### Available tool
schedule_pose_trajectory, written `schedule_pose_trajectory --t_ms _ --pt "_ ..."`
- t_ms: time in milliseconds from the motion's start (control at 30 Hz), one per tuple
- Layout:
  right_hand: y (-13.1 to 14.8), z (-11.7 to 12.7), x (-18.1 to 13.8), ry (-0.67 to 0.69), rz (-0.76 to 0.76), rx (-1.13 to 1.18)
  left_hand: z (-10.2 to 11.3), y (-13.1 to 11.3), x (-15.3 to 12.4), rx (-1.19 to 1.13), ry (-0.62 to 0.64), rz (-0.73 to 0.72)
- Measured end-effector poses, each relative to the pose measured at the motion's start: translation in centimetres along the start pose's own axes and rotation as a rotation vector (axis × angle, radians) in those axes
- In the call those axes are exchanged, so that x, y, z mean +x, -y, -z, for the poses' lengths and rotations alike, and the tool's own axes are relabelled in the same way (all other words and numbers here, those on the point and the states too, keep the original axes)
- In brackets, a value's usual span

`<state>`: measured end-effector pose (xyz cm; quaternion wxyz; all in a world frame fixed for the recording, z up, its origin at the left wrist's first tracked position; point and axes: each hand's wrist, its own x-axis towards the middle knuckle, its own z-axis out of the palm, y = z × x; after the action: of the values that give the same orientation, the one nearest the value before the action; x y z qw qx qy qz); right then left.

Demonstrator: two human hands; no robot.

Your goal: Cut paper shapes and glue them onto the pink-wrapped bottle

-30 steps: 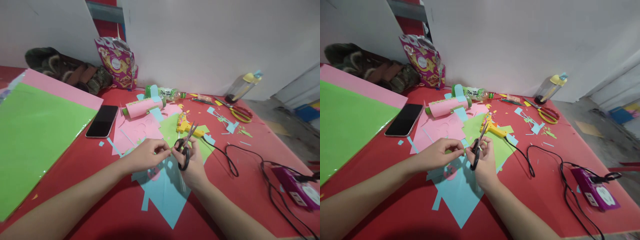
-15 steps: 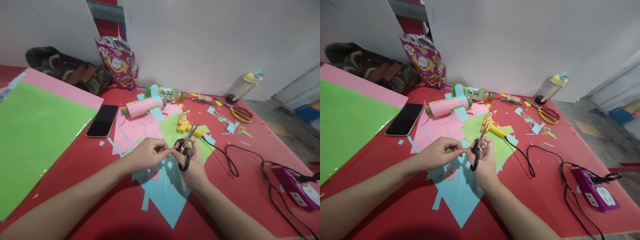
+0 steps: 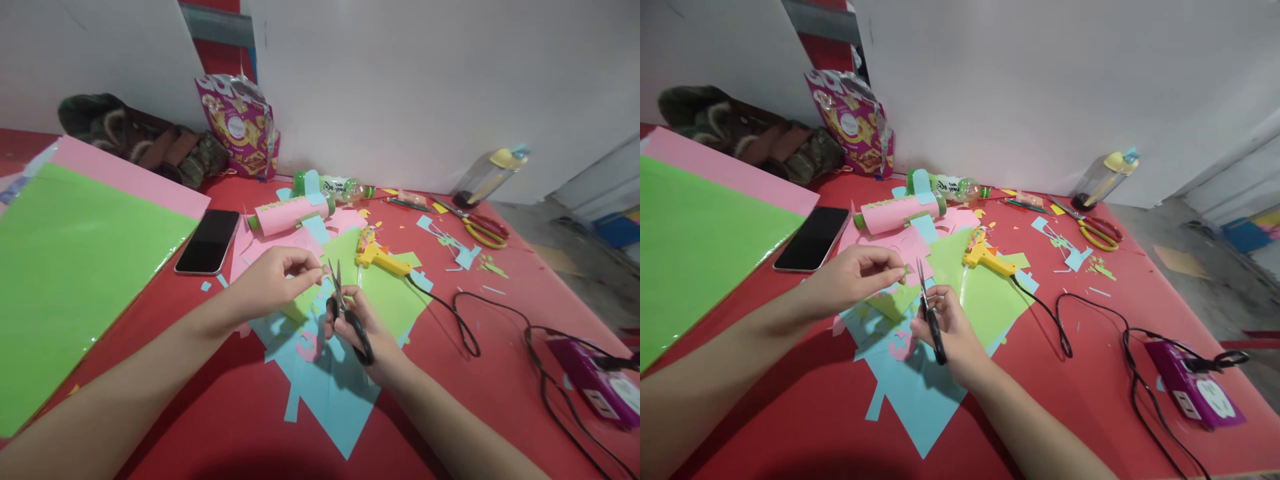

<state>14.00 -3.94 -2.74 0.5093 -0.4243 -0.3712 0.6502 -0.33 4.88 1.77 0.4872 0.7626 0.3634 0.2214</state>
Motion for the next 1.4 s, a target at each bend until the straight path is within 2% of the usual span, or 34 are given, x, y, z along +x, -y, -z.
schedule_pose_trajectory --t_ms 100,467,833,1400 --pt "0.23 -0.07 -0.1 0.087 -0.015 -0.016 0.41 -0.44 -0.08 -0.04 -0.011 0.02" --pt "-0.02 0.13 0.03 0.205 0.004 0.018 0.92 -0.46 -0.14 0.076 0.18 -0.001" --pt "-0.27 0.27 0.07 0.241 0.002 0.049 0.93 -0.37 -0.16 0.109 0.227 0.018" --pt "-0.55 0.51 -0.01 0.237 0.01 0.042 0.82 -0.37 -0.16 0.1 0.195 -0.011"
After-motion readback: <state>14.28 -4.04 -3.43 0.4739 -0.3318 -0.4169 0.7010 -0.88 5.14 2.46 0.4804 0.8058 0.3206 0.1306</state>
